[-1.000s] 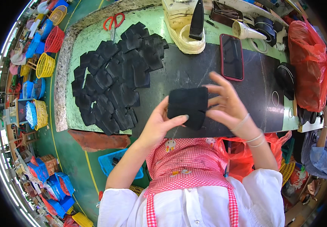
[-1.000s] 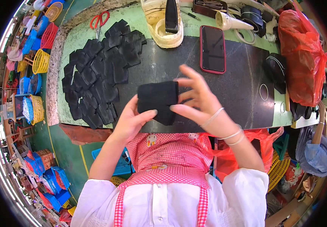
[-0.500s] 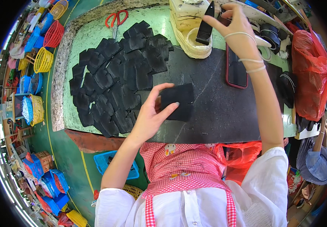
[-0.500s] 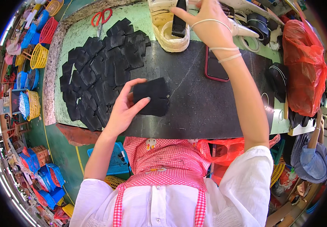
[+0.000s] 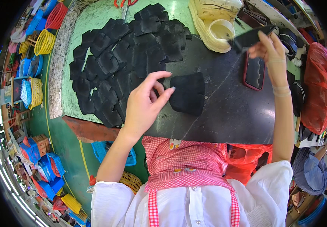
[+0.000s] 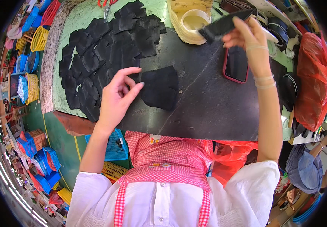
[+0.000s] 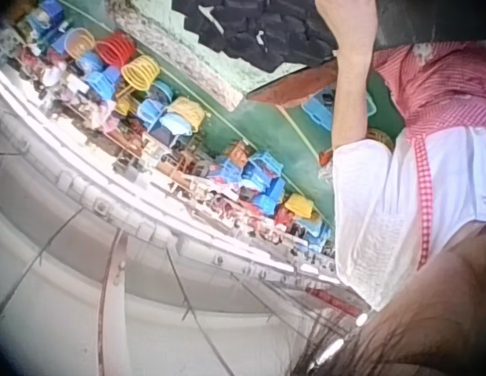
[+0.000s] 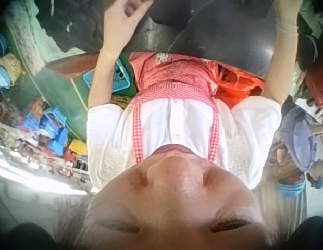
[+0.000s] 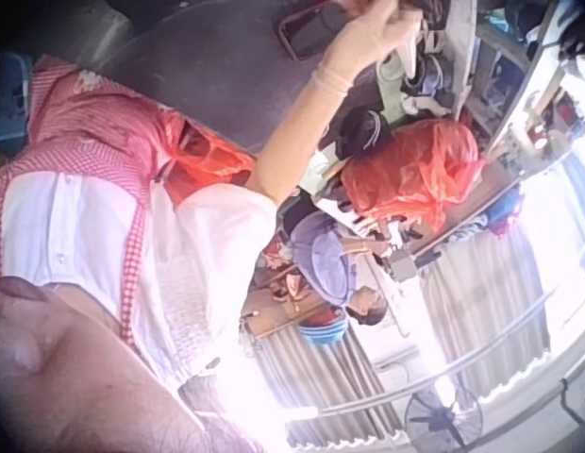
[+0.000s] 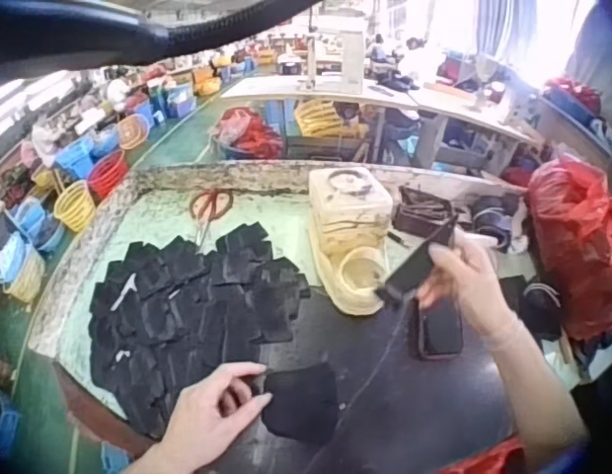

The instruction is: Applying adhesive to small black fabric pieces using a brush as part of the shoe manufacturing process.

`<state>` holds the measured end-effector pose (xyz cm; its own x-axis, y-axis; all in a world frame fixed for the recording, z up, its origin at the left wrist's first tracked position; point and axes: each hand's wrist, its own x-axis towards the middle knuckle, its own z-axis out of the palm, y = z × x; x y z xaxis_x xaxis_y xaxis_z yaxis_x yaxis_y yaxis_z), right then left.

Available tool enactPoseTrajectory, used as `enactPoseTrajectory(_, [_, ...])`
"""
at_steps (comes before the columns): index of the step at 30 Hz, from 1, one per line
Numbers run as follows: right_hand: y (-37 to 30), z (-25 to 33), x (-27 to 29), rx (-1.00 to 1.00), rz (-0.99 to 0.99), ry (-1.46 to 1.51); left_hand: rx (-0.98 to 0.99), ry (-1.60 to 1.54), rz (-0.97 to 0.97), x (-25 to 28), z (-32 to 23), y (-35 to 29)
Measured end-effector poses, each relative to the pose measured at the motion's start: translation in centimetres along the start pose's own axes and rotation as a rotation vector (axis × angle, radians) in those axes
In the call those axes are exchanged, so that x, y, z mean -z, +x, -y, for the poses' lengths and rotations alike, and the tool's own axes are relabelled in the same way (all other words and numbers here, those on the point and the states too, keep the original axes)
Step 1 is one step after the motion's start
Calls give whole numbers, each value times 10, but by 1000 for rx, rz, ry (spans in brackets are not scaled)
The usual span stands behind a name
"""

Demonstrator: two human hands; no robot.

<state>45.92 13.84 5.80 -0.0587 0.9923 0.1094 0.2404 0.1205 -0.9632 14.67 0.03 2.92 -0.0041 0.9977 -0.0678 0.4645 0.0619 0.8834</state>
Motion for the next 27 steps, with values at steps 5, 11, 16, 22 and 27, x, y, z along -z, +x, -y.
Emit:
enactPoseTrajectory(5, [-67,22,-59,-75,403,-54,57,49,119,-5,-4,3])
enactPoseTrajectory(11, [-81,23,-79,673,456,-372,60,74,153,-8,-7,6])
enactPoseTrajectory(16, [-85,27,-68,577,285,-428,15,90,151,-7,-5,6])
enactPoseTrajectory(22, [-135,20,-60,666,592,-229,70,38,139,-8,-6,8])
enactPoseTrajectory(27, [-129,27,-42,410,441,-89,-325,340,-134,-15,-5,-3])
